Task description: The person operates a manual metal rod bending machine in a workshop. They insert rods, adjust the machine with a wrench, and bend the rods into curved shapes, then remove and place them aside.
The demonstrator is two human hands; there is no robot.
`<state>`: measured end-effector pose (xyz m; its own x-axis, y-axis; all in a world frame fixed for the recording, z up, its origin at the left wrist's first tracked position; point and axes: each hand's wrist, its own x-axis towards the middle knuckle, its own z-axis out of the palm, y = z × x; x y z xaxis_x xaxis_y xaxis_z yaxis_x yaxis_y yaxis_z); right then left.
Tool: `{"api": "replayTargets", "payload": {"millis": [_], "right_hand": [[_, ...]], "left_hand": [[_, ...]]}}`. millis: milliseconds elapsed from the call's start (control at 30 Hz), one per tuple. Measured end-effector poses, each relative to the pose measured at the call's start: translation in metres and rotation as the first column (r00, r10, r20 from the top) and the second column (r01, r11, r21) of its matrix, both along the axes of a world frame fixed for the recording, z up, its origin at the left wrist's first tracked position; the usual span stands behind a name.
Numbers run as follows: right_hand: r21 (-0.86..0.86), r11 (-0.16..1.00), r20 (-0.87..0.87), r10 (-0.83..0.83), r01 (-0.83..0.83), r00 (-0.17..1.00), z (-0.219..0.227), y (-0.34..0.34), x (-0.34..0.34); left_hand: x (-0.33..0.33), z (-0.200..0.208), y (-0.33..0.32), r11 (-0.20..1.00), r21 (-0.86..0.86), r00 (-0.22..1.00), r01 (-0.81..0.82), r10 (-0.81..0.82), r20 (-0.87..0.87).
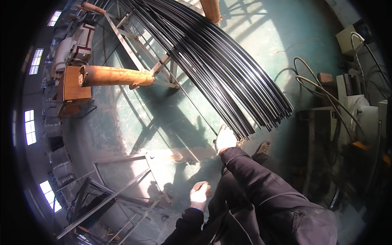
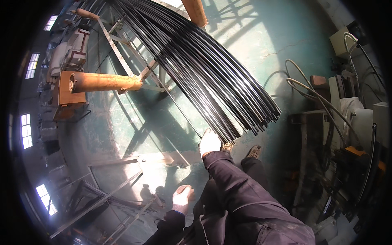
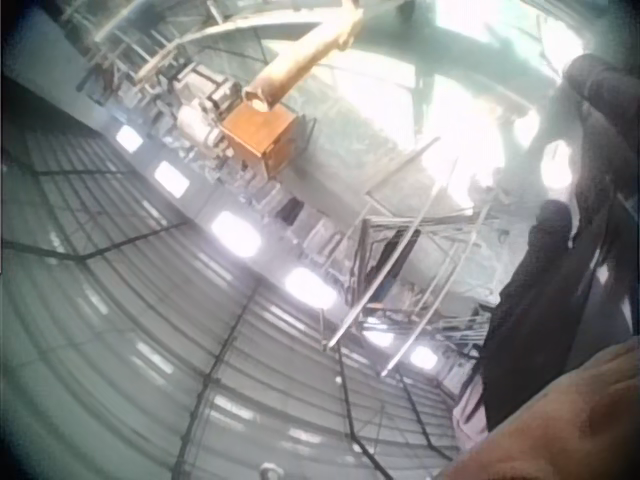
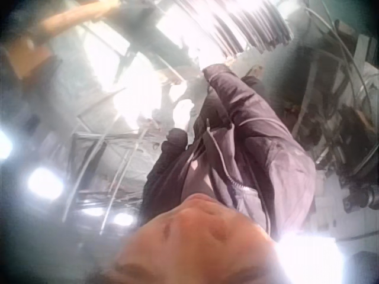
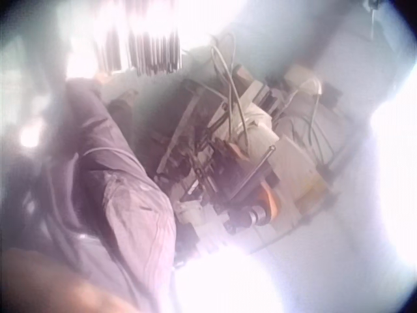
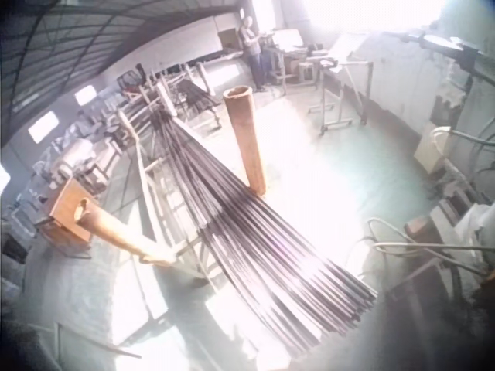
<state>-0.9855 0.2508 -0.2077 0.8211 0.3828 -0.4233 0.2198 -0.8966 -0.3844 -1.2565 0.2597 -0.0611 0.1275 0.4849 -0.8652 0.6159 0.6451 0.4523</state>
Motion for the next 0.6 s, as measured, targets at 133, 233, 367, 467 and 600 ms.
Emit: {"api": "replayTargets", "payload": {"millis": [133,233,367,467,600], "right_hand": [[0.048,0.999,-0.020,-0.011,0.012,1.000,0.006,0.014,0.012],[0.043,0.996,0.049,0.079,-0.081,0.996,0.007,0.013,0.024],[-0.073,0.955,0.186,0.295,-0.286,0.937,0.007,0.013,0.032],[-0.034,0.957,0.127,0.291,-0.289,0.948,0.009,0.019,0.033],[0.082,0.994,0.097,0.060,-0.068,0.993,0.011,0.025,0.034]], "left_hand": [[0.000,-0.002,0.005,0.999,-0.042,1.000,-0.013,0.014,0.015],[0.015,-0.006,0.023,0.999,-0.002,0.999,-0.037,0.038,0.013],[0.044,-0.010,0.046,0.998,-0.014,0.998,-0.057,0.057,0.036],[0.063,-0.010,0.057,0.998,-0.006,0.991,-0.060,0.060,0.121],[0.071,-0.010,0.061,1.000,0.006,0.991,-0.024,0.023,0.129]]}}
